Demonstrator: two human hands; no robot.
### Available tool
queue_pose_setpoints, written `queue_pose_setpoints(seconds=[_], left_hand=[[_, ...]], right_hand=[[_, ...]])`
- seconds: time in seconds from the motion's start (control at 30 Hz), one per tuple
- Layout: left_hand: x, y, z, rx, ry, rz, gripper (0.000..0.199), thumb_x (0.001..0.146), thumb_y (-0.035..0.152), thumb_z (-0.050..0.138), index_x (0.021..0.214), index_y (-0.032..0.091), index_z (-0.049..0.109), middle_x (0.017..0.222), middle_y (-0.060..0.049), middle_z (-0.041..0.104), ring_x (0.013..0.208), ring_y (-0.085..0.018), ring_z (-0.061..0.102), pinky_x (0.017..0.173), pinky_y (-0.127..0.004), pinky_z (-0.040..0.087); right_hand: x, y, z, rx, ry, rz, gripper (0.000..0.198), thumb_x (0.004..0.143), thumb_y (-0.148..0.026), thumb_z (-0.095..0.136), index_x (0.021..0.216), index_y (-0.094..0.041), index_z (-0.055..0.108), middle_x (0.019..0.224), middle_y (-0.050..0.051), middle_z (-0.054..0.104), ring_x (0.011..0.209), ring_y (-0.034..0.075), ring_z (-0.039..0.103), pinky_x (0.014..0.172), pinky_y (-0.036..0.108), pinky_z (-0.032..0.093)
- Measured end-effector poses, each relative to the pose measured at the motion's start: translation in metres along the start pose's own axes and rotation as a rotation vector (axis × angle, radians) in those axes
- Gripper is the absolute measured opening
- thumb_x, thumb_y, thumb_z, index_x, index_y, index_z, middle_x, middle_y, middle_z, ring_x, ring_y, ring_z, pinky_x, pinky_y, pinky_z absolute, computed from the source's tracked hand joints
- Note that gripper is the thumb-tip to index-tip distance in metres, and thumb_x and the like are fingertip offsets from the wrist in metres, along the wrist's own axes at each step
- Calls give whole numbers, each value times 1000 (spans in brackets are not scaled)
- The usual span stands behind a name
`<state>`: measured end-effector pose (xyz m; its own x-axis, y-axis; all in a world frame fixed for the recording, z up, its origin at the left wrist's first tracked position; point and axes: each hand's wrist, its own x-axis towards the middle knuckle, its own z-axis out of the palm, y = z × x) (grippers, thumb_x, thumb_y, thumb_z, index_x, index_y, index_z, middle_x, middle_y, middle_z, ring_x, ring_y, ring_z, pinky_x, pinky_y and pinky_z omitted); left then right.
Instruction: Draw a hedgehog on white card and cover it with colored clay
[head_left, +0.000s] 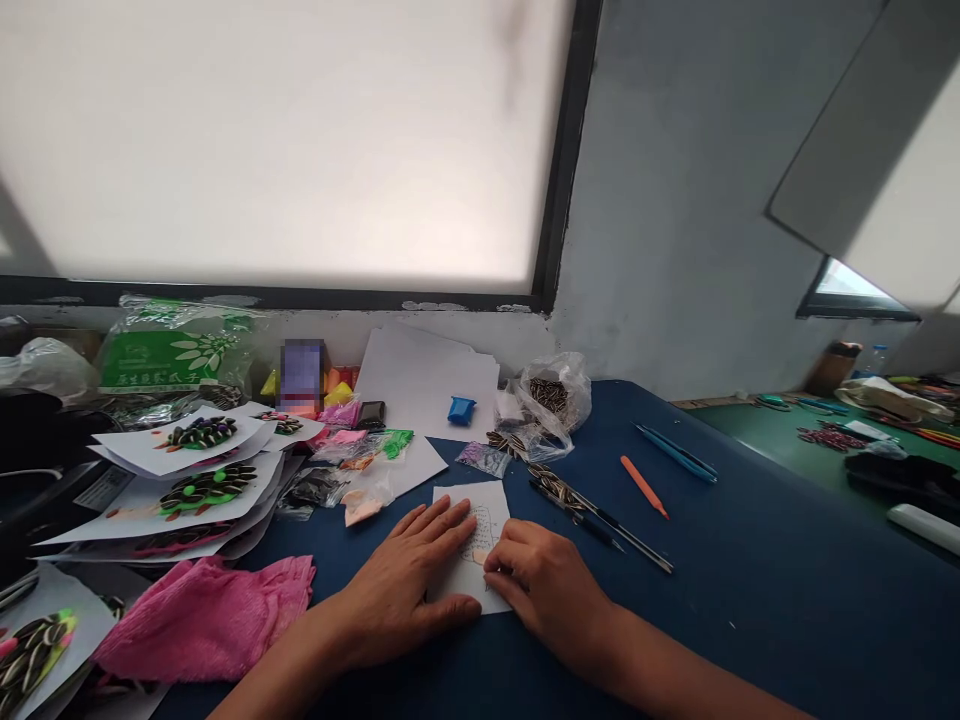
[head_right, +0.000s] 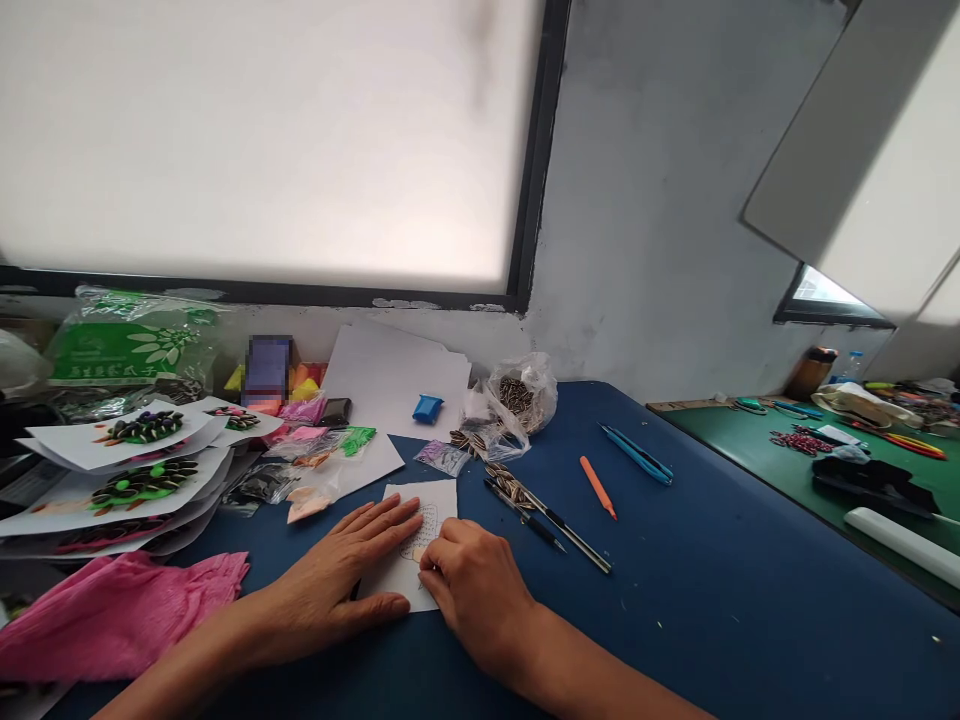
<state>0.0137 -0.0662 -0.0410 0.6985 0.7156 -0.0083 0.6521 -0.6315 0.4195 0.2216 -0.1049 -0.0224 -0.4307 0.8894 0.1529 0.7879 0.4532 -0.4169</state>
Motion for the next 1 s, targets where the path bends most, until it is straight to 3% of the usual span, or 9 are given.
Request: queue_pose_setpoints(seconds=[0.13, 0.27, 0.53, 0.8, 1.0], left_hand=[[0, 0, -1, 4, -5, 1, 79, 87, 71, 47, 150, 27, 28, 159, -5, 18, 146, -33, 13, 118, -53, 15], [0, 1, -2, 1, -30, -22, 80, 87, 71, 47, 151, 26, 28, 159, -4, 17, 146, -32, 11, 118, -52, 14], [0, 1, -2, -7, -24, -13, 81, 86, 72, 46, 151, 28, 27, 159, -4, 17, 146, -32, 12, 118, -52, 14], [-1, -4, 3, -1, 37, 36, 77, 88, 70, 47, 150, 31, 27, 159, -3, 19, 146, -32, 15, 118, -51, 16], [-2, -2, 1, 8, -4, 2, 79, 87, 71, 46, 151, 29, 26, 159, -3, 18, 146, -33, 13, 118, -52, 15]], right_hand=[[-4, -6, -7, -33, -54, 0, 19, 93, -16, 55, 87, -18, 73, 87, 4, 64, 79, 15, 59, 68, 23, 42], [-10, -8, -16, -58, -47, -5, 26, 95, -17, 47, 104, -21, 71, 90, 6, 62, 77, 15, 57, 65, 24, 41], [-19, -5, -16, -112, -102, -4, 34, 88, -11, 48, 111, -24, 70, 95, 6, 61, 80, 17, 57, 64, 26, 39], [-19, -6, -11, -163, -163, -30, 32, 84, -10, 49, 106, -23, 68, 96, 6, 60, 85, 19, 57, 66, 28, 39], [-19, -6, -8, -214, -182, -69, 28, 85, -11, 49, 103, -22, 67, 98, 7, 60, 84, 19, 56, 65, 28, 38]])
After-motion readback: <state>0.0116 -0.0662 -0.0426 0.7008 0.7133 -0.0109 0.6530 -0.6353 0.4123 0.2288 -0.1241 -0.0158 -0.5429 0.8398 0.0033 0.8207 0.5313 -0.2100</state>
